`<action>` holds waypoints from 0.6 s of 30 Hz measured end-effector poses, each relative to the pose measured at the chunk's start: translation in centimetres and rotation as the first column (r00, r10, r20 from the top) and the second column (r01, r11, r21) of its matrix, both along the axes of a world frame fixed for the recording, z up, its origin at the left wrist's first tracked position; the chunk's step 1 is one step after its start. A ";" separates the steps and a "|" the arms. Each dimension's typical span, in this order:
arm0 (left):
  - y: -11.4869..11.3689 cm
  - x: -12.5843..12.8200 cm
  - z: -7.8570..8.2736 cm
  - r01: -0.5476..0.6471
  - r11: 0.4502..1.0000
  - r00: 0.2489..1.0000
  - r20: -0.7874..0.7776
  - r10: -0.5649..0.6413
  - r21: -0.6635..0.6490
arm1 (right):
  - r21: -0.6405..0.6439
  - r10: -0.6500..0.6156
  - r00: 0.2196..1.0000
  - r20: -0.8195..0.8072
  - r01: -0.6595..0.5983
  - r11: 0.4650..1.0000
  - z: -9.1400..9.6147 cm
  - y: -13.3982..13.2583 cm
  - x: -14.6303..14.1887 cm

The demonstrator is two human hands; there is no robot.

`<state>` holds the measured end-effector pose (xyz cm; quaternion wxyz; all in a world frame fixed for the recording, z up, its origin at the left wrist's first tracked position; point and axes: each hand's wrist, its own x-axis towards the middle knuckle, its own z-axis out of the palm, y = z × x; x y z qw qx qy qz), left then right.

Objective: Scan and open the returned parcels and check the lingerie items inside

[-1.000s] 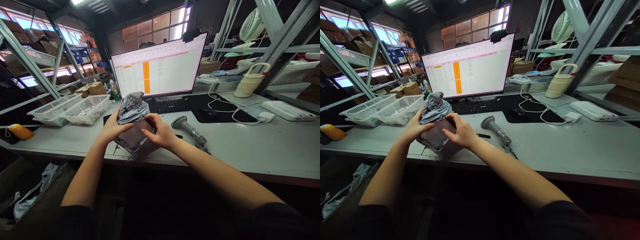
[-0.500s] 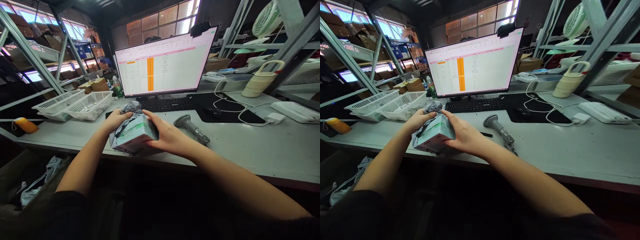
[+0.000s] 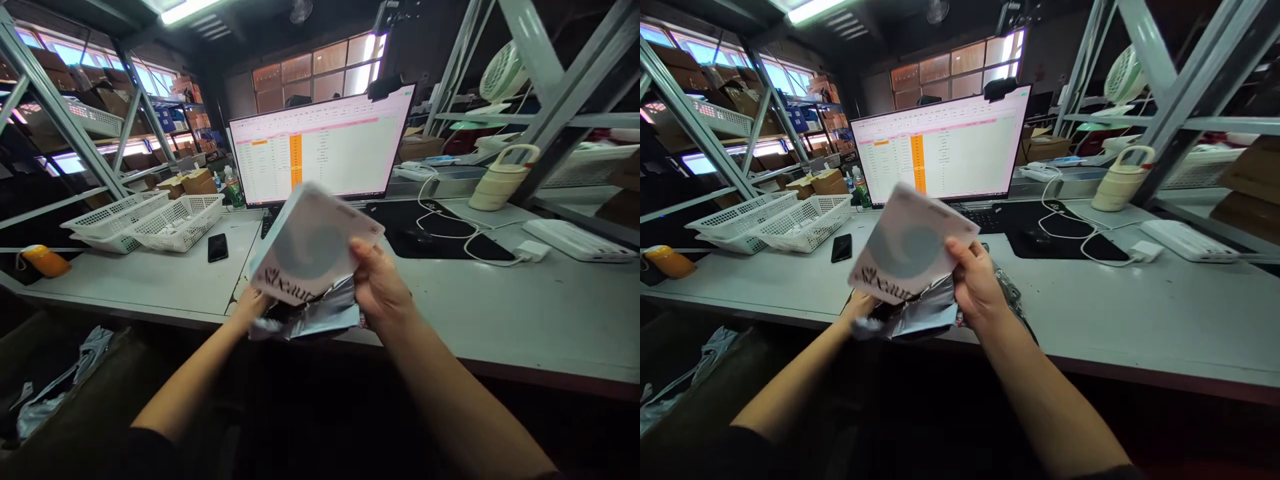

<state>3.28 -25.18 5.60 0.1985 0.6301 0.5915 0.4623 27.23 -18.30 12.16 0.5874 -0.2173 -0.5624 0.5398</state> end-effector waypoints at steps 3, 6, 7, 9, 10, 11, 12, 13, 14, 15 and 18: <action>-2.1 1.1 -0.9 0.080 0.992 0.992 0.085 -0.089 0.099 | -0.074 -0.043 0.991 -0.128 0.034 0.997 -0.4 1.9 -1.2; -3.4 1.9 -1.5 0.165 0.986 0.983 -0.078 -0.164 0.004 | -0.142 -0.045 0.982 -0.185 0.018 0.990 -0.6 2.3 -2.5; -3.7 1.6 -1.5 0.154 0.986 0.972 -0.172 -0.162 -0.055 | -0.124 -0.051 0.983 -0.177 0.029 0.992 -0.6 2.0 -2.7; -4.6 -0.5 -1.3 0.049 0.993 0.950 -0.302 -0.079 -0.107 | 0.017 -0.118 0.983 -0.140 0.121 0.992 -0.7 0.8 -2.8; -5.3 -2.4 -1.1 -0.057 0.995 0.946 -0.324 0.028 -0.079 | 0.143 -0.174 0.977 -0.119 0.190 0.971 -0.9 0.1 -2.6; -6.2 -4.7 -0.8 -0.201 0.980 0.933 -0.308 0.187 -0.012 | 0.304 -0.230 0.968 -0.096 0.249 0.919 -1.3 -0.6 -2.4; -7.2 -7.2 -0.4 -0.373 0.924 0.885 -0.267 0.380 0.080 | 0.487 -0.272 0.960 -0.067 0.269 0.831 -1.9 -1.2 -2.2; -8.2 -9.9 0.1 -0.544 0.823 0.797 -0.207 0.568 0.163 | 0.667 -0.291 0.956 -0.016 0.227 0.710 -2.7 -1.7 -2.1; -9.2 -12.3 0.5 -0.668 0.709 0.697 -0.145 0.702 0.225 | 0.808 -0.298 0.952 0.067 0.124 0.576 -3.7 -2.2 -2.1; -10.1 -14.4 1.0 -0.753 0.600 0.602 -0.083 0.794 0.271 | 0.890 -0.307 0.936 0.173 -0.016 0.455 -4.8 -2.6 -2.4; -11.5 -17.3 2.1 -0.832 0.447 0.475 0.007 0.880 0.329 | 0.874 -0.398 0.789 0.469 -0.349 0.338 -7.8 -3.9 -4.1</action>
